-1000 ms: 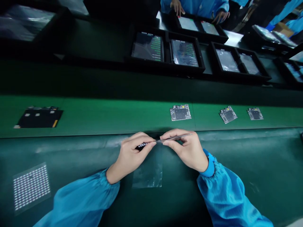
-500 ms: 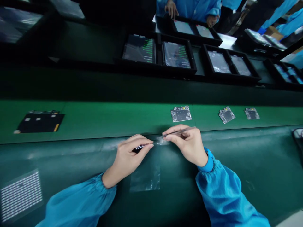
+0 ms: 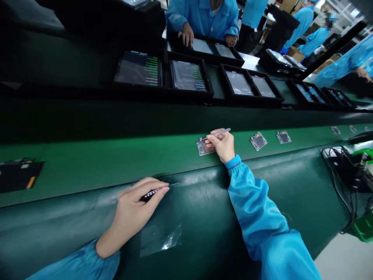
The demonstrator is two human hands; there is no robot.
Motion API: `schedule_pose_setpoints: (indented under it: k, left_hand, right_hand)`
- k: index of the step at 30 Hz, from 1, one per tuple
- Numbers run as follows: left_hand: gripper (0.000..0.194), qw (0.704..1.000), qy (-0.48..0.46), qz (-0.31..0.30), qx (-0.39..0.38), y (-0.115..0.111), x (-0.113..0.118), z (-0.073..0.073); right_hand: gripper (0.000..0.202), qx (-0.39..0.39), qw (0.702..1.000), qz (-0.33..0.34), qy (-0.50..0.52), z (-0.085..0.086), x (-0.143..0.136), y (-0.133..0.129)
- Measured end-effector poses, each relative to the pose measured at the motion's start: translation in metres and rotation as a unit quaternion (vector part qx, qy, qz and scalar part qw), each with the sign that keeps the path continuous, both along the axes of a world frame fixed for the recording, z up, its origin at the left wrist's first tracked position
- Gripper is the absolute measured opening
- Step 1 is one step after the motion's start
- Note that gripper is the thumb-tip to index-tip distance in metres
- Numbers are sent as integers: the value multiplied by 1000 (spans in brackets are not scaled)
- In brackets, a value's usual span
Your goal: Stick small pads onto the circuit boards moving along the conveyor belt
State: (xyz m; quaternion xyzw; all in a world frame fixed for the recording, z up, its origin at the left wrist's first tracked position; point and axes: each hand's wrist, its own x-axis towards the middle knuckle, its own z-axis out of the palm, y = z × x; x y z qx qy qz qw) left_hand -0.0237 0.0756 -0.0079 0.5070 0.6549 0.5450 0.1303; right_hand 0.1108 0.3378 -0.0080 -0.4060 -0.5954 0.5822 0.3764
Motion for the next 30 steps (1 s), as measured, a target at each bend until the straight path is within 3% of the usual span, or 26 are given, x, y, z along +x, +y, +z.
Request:
schedule_pose_setpoints:
  k: [12,18,20,22,25,27,30]
  left_hand:
    - [9,1000,9,-2,8,1,0,3]
    - [8,1000,9,-3,7,0,-1,3]
    - [9,1000,11,-3,8,0,-1,2]
    - [8,1000,14,-3,7,1,-1,2]
    - [8,1000,18,-3,5,1,-1,2]
    - [8,1000,17,-2,4,0,-1,2]
    - [9,1000,16,-4,3,-1,-1,1]
  right_hand:
    - [37,13,999,7,-35,-3,9,2]
    - [26,79,993,30,-77,0,18,-9]
    - [22,136,986,22,-95,4,24,-8]
    - [14,253,955,29,-152,7,31,-5]
    - [28,425,844,102,-311,10,38,-1]
    - [40,469,765,152,-414,9,39,-2]
    - [48,492,681,193,-506,9,37,-6]
